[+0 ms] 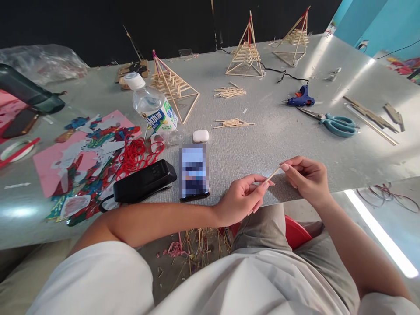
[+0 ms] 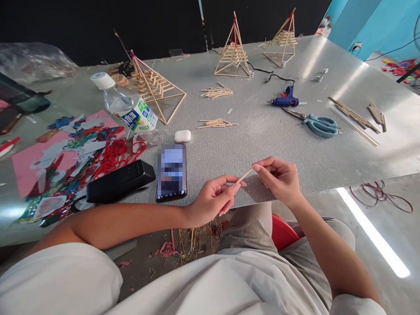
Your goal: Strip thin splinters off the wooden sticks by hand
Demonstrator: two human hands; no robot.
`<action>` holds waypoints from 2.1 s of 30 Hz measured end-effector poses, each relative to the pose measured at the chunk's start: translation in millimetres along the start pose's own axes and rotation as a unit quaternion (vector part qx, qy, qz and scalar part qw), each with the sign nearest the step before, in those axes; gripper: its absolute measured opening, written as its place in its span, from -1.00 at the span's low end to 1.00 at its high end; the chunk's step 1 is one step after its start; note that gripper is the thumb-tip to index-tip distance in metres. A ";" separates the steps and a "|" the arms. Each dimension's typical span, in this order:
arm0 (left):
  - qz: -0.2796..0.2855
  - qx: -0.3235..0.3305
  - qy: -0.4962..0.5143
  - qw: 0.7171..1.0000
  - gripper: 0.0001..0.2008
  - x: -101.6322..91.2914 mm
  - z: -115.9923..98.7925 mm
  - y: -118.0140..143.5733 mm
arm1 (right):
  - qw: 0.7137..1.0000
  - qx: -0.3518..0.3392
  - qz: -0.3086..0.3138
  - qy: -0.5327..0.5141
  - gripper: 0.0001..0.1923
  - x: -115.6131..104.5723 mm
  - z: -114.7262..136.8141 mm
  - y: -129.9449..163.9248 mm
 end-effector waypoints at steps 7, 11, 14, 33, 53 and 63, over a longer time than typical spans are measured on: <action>-0.006 -0.002 -0.009 1.000 -0.51 -0.1 1.4 -0.1 | 1.000 0.014 0.006 0.001 -0.54 1.8 -4.2 1.2; 0.000 0.004 -0.002 1.000 -0.52 0.9 0.5 0.2 | 1.000 0.004 -0.001 -0.010 -0.54 0.3 -2.8 1.2; 0.001 0.002 -0.001 1.000 -0.52 0.8 0.3 0.8 | 1.000 -0.005 -0.015 -0.021 -0.52 -2.7 -0.6 0.8; 0.022 0.001 -0.024 0.999 -0.49 3.2 1.5 1.6 | 0.997 0.015 0.034 -0.074 -0.66 2.1 -6.1 -5.6; 0.034 0.011 -0.011 0.999 -0.57 4.0 1.0 0.8 | 0.996 0.031 0.033 -0.078 -0.65 3.4 -3.0 -4.6; 0.073 0.011 -0.048 0.996 -0.57 10.1 1.8 4.9 | 0.982 0.059 -0.059 -0.167 -0.52 -10.9 -1.5 -24.8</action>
Point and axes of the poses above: each hand's wrist, its own y-axis away from the middle knuckle, its own x-axis out of the palm, z = x × y, the point moved 9 cm from there along -y, towards the middle knuckle, and after that the axes turned 7 degrees about x, right-handed, at the moved point
